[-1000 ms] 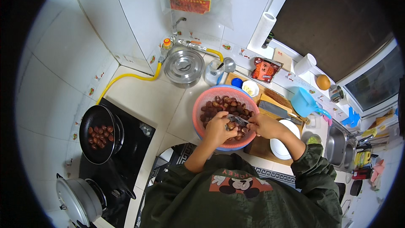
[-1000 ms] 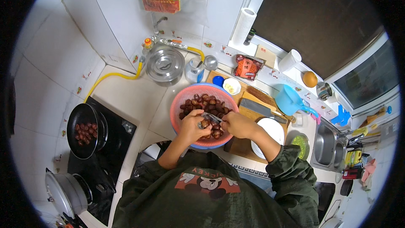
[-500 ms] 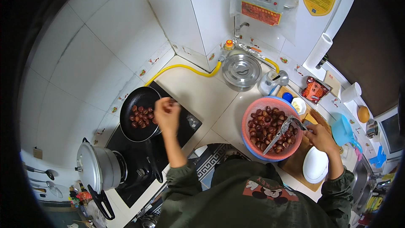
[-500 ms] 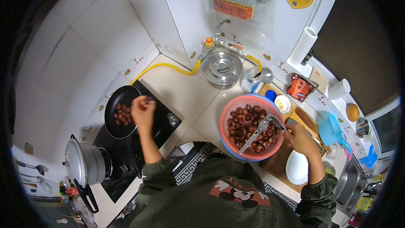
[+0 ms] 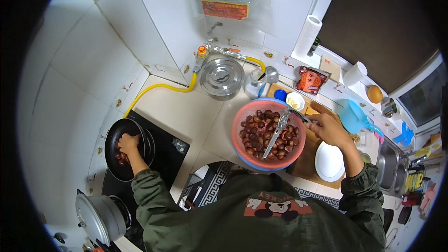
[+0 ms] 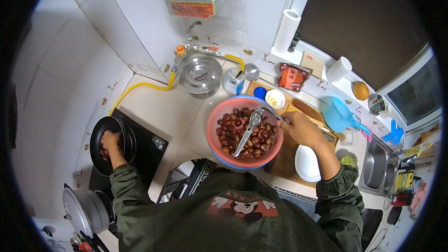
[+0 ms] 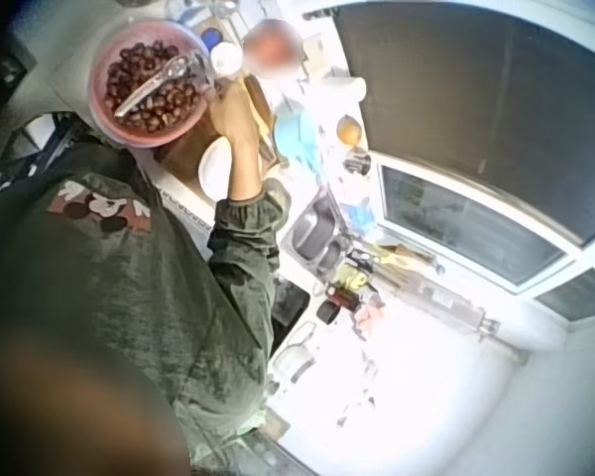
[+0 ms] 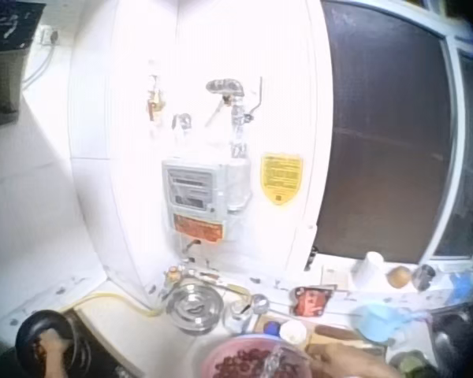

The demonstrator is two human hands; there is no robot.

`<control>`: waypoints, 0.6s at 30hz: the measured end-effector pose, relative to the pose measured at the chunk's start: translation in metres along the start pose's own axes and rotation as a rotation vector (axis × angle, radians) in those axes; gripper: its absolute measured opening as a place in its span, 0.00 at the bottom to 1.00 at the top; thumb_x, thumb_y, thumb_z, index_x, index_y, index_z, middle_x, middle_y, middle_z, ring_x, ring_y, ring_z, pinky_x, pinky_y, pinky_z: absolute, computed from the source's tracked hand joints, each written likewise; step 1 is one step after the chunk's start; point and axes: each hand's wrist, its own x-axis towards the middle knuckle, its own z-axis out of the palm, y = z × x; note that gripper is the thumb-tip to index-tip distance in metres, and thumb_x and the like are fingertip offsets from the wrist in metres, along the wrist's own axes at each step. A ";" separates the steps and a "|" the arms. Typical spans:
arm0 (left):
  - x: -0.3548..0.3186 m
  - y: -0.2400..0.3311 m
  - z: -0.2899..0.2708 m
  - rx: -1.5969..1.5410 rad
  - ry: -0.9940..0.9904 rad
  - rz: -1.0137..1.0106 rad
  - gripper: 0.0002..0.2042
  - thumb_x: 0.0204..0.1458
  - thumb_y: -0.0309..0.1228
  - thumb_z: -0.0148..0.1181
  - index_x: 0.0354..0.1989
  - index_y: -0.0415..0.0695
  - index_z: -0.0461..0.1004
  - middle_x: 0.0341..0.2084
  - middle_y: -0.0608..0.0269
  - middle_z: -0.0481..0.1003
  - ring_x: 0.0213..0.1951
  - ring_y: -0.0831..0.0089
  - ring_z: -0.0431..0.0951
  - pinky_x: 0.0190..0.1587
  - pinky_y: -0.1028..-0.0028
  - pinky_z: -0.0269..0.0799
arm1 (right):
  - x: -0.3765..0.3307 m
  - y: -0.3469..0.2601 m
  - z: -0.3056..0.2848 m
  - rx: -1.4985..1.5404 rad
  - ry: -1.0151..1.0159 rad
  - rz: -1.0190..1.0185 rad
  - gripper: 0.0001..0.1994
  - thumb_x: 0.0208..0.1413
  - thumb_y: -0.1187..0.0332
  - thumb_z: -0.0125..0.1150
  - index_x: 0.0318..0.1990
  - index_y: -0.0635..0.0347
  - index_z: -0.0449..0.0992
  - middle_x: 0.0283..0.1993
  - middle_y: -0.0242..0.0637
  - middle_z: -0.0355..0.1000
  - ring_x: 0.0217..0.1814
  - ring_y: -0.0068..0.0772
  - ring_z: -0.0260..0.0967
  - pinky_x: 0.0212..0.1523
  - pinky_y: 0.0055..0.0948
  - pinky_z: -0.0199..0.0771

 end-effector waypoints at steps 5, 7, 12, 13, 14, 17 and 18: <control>-0.056 0.050 -0.012 -0.734 0.547 0.565 0.17 0.41 0.34 0.62 0.40 0.40 0.74 0.34 0.52 0.74 0.36 0.60 0.73 0.42 0.63 0.69 | -0.005 0.005 -0.001 -0.024 0.023 0.042 0.14 0.52 0.65 0.54 0.40 0.69 0.73 0.31 0.57 0.71 0.34 0.53 0.70 0.37 0.40 0.67; -0.136 0.112 -0.002 -1.108 0.102 0.775 0.12 0.42 0.28 0.60 0.37 0.41 0.74 0.33 0.56 0.74 0.36 0.63 0.73 0.41 0.66 0.69 | -0.004 0.006 0.001 -0.039 0.048 -0.004 0.14 0.53 0.65 0.53 0.40 0.69 0.72 0.28 0.53 0.70 0.30 0.47 0.69 0.33 0.37 0.67; -0.266 0.207 0.071 -0.780 -0.174 1.595 0.08 0.41 0.26 0.57 0.33 0.43 0.74 0.35 0.60 0.70 0.43 0.62 0.68 0.47 0.63 0.62 | -0.002 0.015 0.013 0.009 0.054 0.017 0.14 0.51 0.64 0.54 0.38 0.68 0.73 0.32 0.57 0.70 0.37 0.55 0.69 0.39 0.41 0.67; -0.271 0.214 0.085 -0.625 -0.119 1.619 0.08 0.41 0.26 0.57 0.32 0.44 0.74 0.34 0.60 0.70 0.43 0.62 0.68 0.47 0.64 0.62 | -0.003 0.015 0.013 0.009 0.055 -0.001 0.14 0.51 0.64 0.54 0.37 0.67 0.73 0.34 0.56 0.70 0.40 0.56 0.68 0.41 0.42 0.66; -0.276 0.221 0.093 -0.467 -0.060 1.638 0.08 0.41 0.27 0.57 0.32 0.45 0.75 0.34 0.60 0.70 0.43 0.62 0.68 0.46 0.64 0.62 | -0.004 0.015 0.013 -0.003 0.058 -0.011 0.14 0.51 0.64 0.55 0.38 0.67 0.73 0.35 0.56 0.70 0.40 0.56 0.68 0.42 0.42 0.66; -0.287 0.235 0.099 -0.188 -0.031 1.595 0.08 0.41 0.27 0.57 0.32 0.46 0.75 0.35 0.59 0.70 0.43 0.62 0.67 0.45 0.65 0.62 | -0.006 0.020 0.020 -0.026 0.103 -0.079 0.14 0.51 0.63 0.55 0.39 0.67 0.74 0.36 0.57 0.70 0.42 0.57 0.67 0.43 0.44 0.65; -0.290 0.237 0.097 -0.127 -0.046 1.564 0.08 0.41 0.28 0.57 0.32 0.47 0.75 0.36 0.58 0.70 0.44 0.62 0.67 0.45 0.65 0.62 | -0.006 0.021 0.018 -0.021 0.087 -0.050 0.14 0.52 0.63 0.54 0.38 0.66 0.74 0.35 0.56 0.71 0.41 0.56 0.67 0.43 0.46 0.65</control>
